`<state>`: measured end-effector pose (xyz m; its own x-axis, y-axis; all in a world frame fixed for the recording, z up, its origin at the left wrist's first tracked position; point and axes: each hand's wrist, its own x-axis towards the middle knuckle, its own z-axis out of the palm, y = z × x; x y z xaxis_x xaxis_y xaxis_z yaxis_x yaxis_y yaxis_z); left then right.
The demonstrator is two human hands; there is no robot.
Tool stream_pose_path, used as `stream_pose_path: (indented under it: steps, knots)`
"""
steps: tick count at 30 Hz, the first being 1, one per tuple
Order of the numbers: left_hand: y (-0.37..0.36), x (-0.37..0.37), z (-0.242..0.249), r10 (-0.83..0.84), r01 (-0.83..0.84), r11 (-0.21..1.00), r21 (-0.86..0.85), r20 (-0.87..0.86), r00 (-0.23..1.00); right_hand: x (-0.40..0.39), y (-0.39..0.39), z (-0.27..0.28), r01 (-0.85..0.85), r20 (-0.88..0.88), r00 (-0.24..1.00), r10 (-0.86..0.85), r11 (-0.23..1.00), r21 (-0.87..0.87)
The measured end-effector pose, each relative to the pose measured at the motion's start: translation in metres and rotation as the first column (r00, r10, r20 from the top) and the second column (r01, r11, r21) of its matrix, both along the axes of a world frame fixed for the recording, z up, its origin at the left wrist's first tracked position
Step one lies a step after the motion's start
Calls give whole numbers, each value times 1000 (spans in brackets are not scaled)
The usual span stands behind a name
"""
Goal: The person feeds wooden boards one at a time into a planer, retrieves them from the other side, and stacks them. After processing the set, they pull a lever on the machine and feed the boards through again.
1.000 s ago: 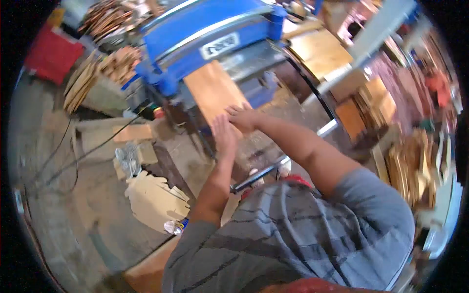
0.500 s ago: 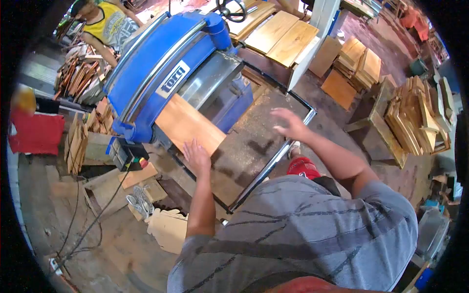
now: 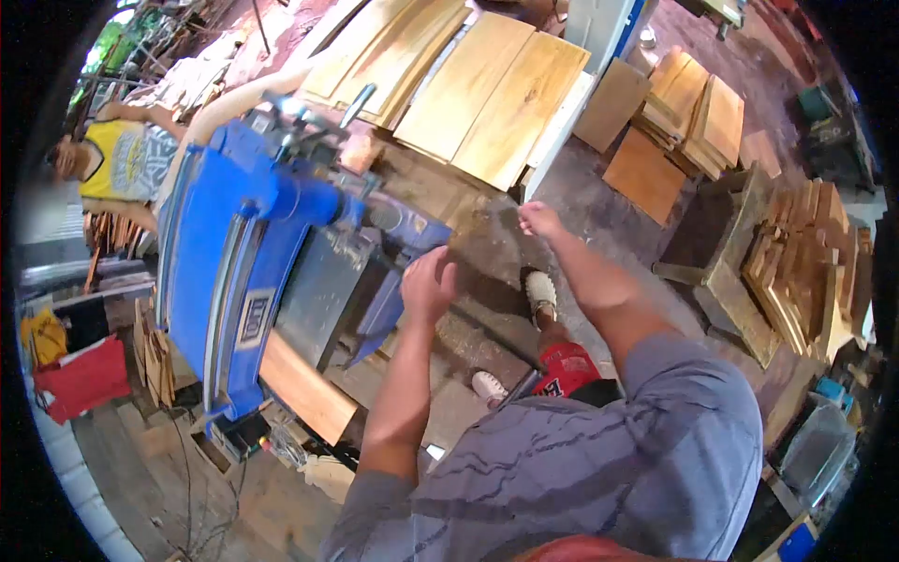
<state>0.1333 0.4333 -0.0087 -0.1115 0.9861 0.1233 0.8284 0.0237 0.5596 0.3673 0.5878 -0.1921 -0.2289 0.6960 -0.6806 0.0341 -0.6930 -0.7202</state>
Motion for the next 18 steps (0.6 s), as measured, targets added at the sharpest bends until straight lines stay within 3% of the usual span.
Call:
stream_pose_path:
  steps: [1,2,4,6,7,12,15,18]
  knots:
    - [9,10,1,94,-94,996,4,-47,994,-6,24,-51,-82,-21,997,80,993,-86]
    - [12,12,-1,84,-85,996,-17,-43,996,-10,39,-68,-72,-17,997,71,992,-107]
    - [13,12,-5,148,-187,963,-197,-193,970,-37,62,-87,23,-64,997,-40,968,-249]
    - [4,14,0,169,-204,960,-194,-183,969,-65,76,-88,200,218,962,-165,968,-152]
    - [7,14,-2,154,-202,956,-214,-220,963,-62,82,-88,186,132,980,-151,930,-316]
    - [19,16,0,119,-182,957,-226,-268,956,-63,70,-83,289,44,956,-289,913,-287]
    - [19,15,-3,137,-175,968,-178,-207,969,-45,55,-67,292,-10,952,-306,916,-275]
    - [21,18,7,129,-183,962,-201,-253,959,-10,35,-34,311,-95,941,-325,941,-134]
